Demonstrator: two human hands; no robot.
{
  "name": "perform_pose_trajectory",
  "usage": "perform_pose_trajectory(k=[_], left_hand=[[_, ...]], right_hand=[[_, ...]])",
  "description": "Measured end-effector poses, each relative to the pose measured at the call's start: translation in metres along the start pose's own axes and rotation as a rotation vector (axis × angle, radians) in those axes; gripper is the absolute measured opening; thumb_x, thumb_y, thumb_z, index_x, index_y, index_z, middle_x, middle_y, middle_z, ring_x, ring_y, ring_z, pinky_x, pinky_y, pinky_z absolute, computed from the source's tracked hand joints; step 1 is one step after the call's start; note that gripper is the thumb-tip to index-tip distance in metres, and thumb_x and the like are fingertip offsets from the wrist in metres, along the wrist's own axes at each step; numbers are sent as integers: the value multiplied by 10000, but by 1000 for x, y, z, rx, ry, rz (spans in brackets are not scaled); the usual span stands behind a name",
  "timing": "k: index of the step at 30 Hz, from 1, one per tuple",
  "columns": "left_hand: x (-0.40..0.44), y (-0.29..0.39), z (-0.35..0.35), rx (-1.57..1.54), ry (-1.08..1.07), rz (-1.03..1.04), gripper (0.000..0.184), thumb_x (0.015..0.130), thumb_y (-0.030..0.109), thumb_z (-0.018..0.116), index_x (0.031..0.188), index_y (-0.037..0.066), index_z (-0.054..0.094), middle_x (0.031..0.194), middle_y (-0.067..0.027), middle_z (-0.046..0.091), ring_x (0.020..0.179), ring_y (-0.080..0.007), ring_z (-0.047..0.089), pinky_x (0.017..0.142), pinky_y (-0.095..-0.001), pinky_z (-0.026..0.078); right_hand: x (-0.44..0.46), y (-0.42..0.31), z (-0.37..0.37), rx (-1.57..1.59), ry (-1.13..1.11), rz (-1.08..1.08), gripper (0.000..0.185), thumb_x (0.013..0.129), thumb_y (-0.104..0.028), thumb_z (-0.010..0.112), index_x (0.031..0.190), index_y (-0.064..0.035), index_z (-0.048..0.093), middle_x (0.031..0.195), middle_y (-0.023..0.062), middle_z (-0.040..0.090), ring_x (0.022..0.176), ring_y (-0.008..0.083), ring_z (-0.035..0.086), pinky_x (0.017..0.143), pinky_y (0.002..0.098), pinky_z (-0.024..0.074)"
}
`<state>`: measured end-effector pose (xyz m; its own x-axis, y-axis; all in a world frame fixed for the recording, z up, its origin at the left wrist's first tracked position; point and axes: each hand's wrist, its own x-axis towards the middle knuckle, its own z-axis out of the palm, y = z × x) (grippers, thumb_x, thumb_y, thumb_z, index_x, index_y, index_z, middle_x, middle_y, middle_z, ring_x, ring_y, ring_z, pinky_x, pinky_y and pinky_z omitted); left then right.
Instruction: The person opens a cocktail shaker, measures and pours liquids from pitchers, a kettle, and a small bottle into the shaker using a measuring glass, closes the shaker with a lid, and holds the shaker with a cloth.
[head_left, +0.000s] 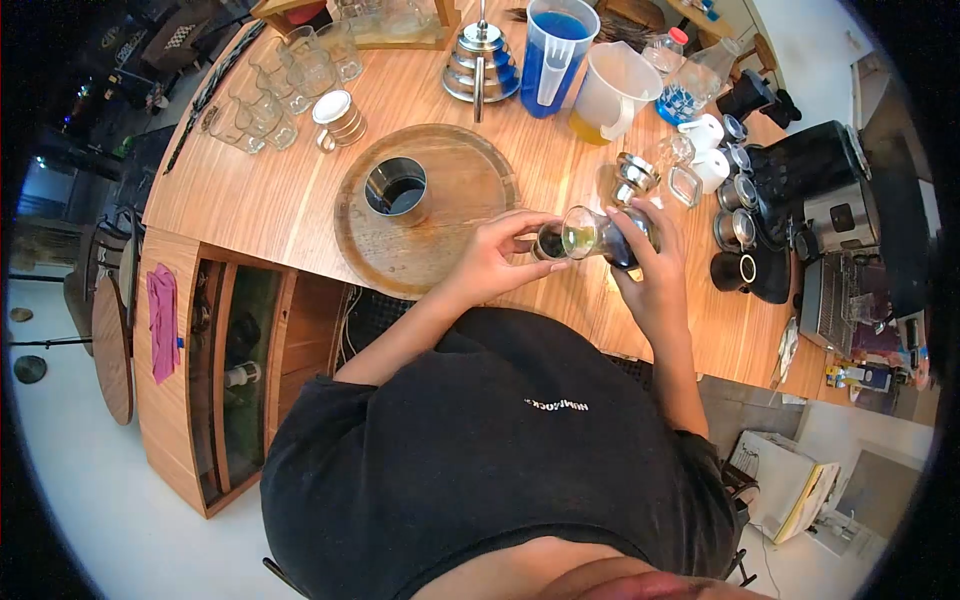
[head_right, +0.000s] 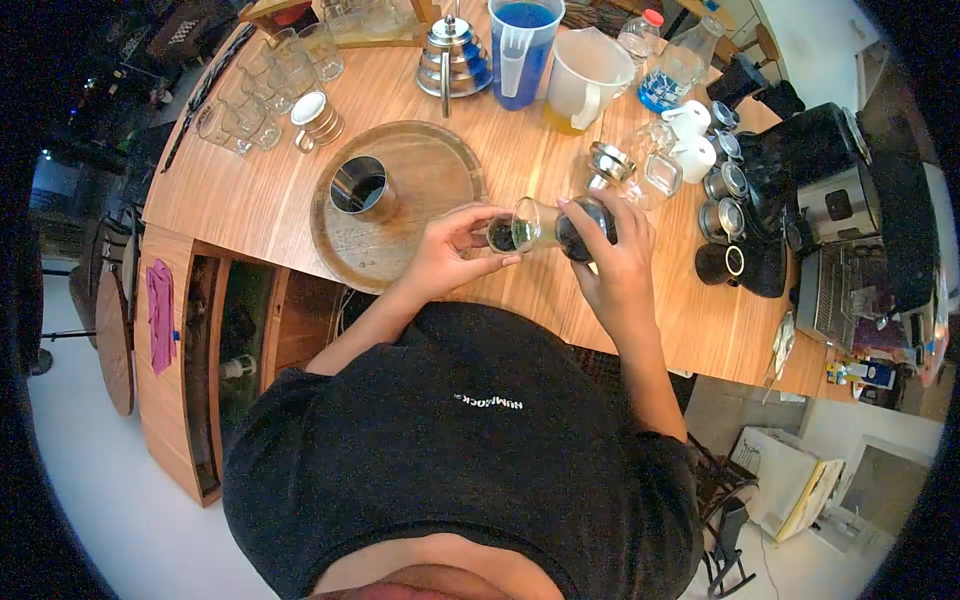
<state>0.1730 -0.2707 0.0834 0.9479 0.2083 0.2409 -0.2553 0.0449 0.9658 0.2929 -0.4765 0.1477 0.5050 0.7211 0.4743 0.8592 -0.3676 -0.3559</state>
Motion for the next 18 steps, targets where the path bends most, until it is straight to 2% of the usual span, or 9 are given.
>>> perform_pose_trajectory(k=[6, 8, 9, 14, 16, 18], left_hand=[[-4, 5, -4, -20, 31, 15, 542, 826, 3, 822, 1326, -2, 614, 1255, -83, 635, 1171, -165, 632, 984, -327, 568], [-6, 14, -7, 5, 58, 16, 549, 819, 10, 830, 1325, -2, 616, 1248, -82, 641, 1161, -161, 634, 979, -328, 571], [-7, 22, -10, 32, 58, 3, 552, 819, -25, 818, 1328, -18, 604, 1265, -99, 629, 1172, -170, 631, 985, -326, 565], [-14, 50, -35, 132, 136, 35, 570, 803, -74, 807, 1329, -33, 591, 1272, -125, 622, 1159, -194, 643, 976, -322, 562], [-19, 57, -59, 277, 183, 93, 589, 785, -77, 816, 1327, -41, 588, 1251, -137, 639, 1118, -222, 667, 970, -337, 564], [-23, 74, -77, 274, 252, 62, 600, 778, -62, 826, 1327, -44, 586, 1207, -145, 667, 1085, -240, 683, 952, -348, 566]], right_hand=[[-6, -4, 19, 193, -6, 91, 719, 648, 26, 844, 1311, -94, 592, 1335, 140, 559, 1236, 358, 556, 1017, 446, 459], [-8, -6, 28, 385, 40, 142, 706, 666, 29, 840, 1311, -52, 564, 1327, 173, 557, 1224, 381, 575, 1006, 431, 493], [-9, -8, 32, 364, 66, 130, 687, 673, 20, 841, 1295, -20, 552, 1311, 198, 565, 1215, 384, 590, 1002, 427, 507], [-19, -9, 51, 422, 131, 212, 675, 688, -26, 872, 1286, -21, 559, 1288, 183, 594, 1213, 349, 600, 1016, 411, 497], [-22, -9, 56, 450, 148, 231, 672, 693, -42, 881, 1284, -21, 561, 1282, 175, 603, 1212, 336, 604, 1019, 406, 495], [-25, -9, 58, 482, 162, 304, 659, 707, -65, 889, 1281, -27, 568, 1277, 160, 613, 1205, 321, 610, 1019, 402, 494]])
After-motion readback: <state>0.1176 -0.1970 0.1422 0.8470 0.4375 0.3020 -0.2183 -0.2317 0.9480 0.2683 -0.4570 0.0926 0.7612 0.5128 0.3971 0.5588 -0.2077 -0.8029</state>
